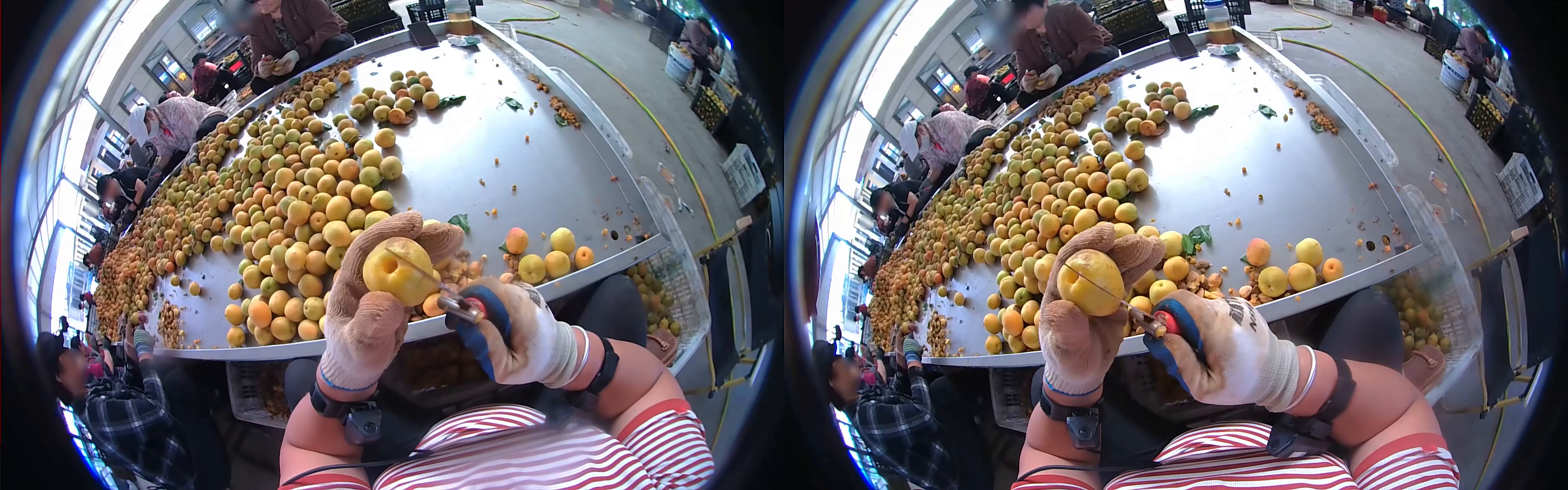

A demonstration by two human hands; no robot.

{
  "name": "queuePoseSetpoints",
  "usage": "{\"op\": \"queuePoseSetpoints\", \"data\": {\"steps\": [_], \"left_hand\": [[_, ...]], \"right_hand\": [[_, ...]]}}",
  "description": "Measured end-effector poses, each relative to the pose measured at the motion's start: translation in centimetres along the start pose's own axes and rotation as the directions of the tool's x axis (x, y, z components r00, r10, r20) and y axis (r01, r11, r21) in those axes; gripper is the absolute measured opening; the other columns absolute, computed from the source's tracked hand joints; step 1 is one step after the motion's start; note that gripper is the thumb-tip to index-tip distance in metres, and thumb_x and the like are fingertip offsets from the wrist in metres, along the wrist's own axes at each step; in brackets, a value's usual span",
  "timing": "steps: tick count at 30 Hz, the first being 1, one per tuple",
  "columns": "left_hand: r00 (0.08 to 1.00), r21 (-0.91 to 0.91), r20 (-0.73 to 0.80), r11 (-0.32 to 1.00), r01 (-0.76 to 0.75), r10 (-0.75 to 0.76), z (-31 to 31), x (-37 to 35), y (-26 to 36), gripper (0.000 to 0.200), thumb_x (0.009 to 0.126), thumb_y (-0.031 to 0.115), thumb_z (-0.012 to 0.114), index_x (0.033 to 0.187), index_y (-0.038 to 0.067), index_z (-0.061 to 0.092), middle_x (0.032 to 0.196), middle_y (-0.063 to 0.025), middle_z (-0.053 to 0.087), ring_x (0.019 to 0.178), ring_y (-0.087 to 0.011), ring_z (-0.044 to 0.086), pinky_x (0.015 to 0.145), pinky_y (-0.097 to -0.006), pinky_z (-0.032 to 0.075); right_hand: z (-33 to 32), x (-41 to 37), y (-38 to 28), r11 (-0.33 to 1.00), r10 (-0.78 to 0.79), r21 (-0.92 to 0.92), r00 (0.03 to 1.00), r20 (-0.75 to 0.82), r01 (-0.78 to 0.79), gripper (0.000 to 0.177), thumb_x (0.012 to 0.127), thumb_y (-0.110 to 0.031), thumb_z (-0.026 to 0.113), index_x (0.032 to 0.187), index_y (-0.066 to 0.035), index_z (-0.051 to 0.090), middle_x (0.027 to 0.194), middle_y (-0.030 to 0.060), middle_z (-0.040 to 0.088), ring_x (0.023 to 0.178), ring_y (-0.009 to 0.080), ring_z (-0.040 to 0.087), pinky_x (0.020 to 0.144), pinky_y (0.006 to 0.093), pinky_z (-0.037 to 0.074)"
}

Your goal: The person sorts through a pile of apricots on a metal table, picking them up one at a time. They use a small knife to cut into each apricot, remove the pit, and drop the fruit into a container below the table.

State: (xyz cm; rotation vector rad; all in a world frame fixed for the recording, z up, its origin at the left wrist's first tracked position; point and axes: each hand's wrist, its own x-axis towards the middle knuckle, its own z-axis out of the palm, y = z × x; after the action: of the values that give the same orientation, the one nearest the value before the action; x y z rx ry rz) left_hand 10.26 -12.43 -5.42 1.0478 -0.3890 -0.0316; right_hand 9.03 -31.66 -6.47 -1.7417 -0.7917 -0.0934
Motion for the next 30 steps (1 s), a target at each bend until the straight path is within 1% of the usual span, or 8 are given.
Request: {"op": "queuePoseSetpoints", "data": {"steps": [4, 6, 7, 9, 13, 21, 28, 30], "left_hand": [[0.999, -0.128, 0.033, 0.991, 0.035, -0.031, -0.2, -0.4, 0.1, 0.091, 0.083, 0.057, 0.074, 0.143, -0.003, 0.041, 0.135, -0.0198, 0.056, 0.126, -0.0310, 0.056, 0.104, -0.0417, 0.049], [0.985, 0.049, -0.170, 0.998, 0.044, -0.035, -0.1, -0.9, -0.4, 0.108, 0.074, 0.090, 0.047, 0.141, 0.004, 0.046, 0.128, -0.0172, 0.063, 0.121, -0.0333, 0.061, 0.109, -0.0500, 0.045], [0.984, 0.048, -0.174, 0.998, 0.043, -0.034, 0.1, -0.9, 0.0, 0.108, 0.074, 0.090, 0.047, 0.141, 0.004, 0.046, 0.128, -0.0172, 0.063, 0.121, -0.0333, 0.061, 0.109, -0.0500, 0.045], [0.969, 0.529, -0.243, 0.830, 0.176, -0.051, 0.7, -1.0, 1.2, 0.109, 0.072, 0.093, 0.043, 0.139, 0.007, 0.048, 0.125, -0.0165, 0.065, 0.119, -0.0352, 0.063, 0.107, -0.0504, 0.046], [0.976, 0.346, -0.200, 0.926, 0.153, -0.087, 0.4, -1.2, 1.3, 0.100, 0.077, 0.084, 0.049, 0.138, 0.005, 0.048, 0.126, -0.0157, 0.063, 0.118, -0.0325, 0.062, 0.106, -0.0468, 0.046], [0.989, -0.199, -0.054, 0.973, 0.121, -0.134, 0.1, -2.0, 1.3, 0.076, 0.091, 0.059, 0.064, 0.136, -0.001, 0.049, 0.129, -0.0137, 0.060, 0.116, -0.0250, 0.061, 0.102, -0.0372, 0.046], [0.997, 0.000, -0.032, 0.997, 0.077, -0.077, 2.0, -2.2, 2.8, 0.091, 0.087, 0.065, 0.064, 0.144, -0.002, 0.040, 0.137, -0.0177, 0.056, 0.131, -0.0294, 0.052, 0.112, -0.0414, 0.039], [0.996, 0.067, -0.002, 0.994, 0.086, -0.087, 1.8, -2.3, 2.8, 0.093, 0.084, 0.057, 0.073, 0.146, -0.002, 0.038, 0.140, -0.0182, 0.053, 0.134, -0.0297, 0.050, 0.112, -0.0415, 0.038]], "right_hand": [[-0.3, -0.5, 0.1, 0.990, 0.032, 0.139, 0.999, -0.027, -0.028, 0.024, 0.091, -0.006, 0.053, 0.113, 0.003, 0.056, 0.083, 0.0148, 0.063, 0.070, 0.0305, 0.064, 0.066, 0.0344, 0.052], [-0.5, -0.7, -0.2, 0.979, 0.067, 0.193, 0.998, -0.018, -0.062, 0.025, 0.091, -0.006, 0.052, 0.113, 0.003, 0.056, 0.083, 0.0136, 0.063, 0.071, 0.0279, 0.063, 0.068, 0.0332, 0.052], [-0.6, -0.7, -0.4, 0.976, 0.063, 0.207, 0.998, -0.014, -0.058, 0.027, 0.090, -0.007, 0.051, 0.114, 0.004, 0.056, 0.084, 0.0130, 0.063, 0.071, 0.0264, 0.063, 0.069, 0.0323, 0.052], [-0.5, -1.0, -0.1, 0.985, 0.039, 0.171, 0.999, -0.023, -0.034, 0.030, 0.089, -0.008, 0.050, 0.115, 0.007, 0.055, 0.089, 0.0147, 0.063, 0.073, 0.0268, 0.062, 0.072, 0.0319, 0.052], [-0.4, -1.2, 0.0, 0.986, 0.010, 0.164, 1.000, -0.015, -0.007, 0.032, 0.089, -0.007, 0.050, 0.117, 0.008, 0.055, 0.093, 0.0171, 0.063, 0.076, 0.0281, 0.063, 0.074, 0.0329, 0.052], [0.4, -2.2, 0.3, 0.906, 0.221, 0.377, 0.975, -0.030, -0.194, 0.034, 0.089, -0.006, 0.050, 0.119, 0.008, 0.054, 0.096, 0.0191, 0.063, 0.082, 0.0295, 0.063, 0.079, 0.0331, 0.051], [0.1, -2.0, 0.0, 0.899, 0.202, 0.391, 0.979, 0.027, -0.196, 0.034, 0.091, -0.006, 0.048, 0.122, 0.008, 0.052, 0.096, 0.0190, 0.063, 0.081, 0.0281, 0.063, 0.078, 0.0328, 0.051], [0.2, -1.9, -0.1, 0.925, 0.138, 0.356, 0.990, -0.001, -0.129, 0.033, 0.093, -0.008, 0.048, 0.122, 0.008, 0.052, 0.095, 0.0173, 0.063, 0.081, 0.0256, 0.062, 0.079, 0.0325, 0.051]]}}
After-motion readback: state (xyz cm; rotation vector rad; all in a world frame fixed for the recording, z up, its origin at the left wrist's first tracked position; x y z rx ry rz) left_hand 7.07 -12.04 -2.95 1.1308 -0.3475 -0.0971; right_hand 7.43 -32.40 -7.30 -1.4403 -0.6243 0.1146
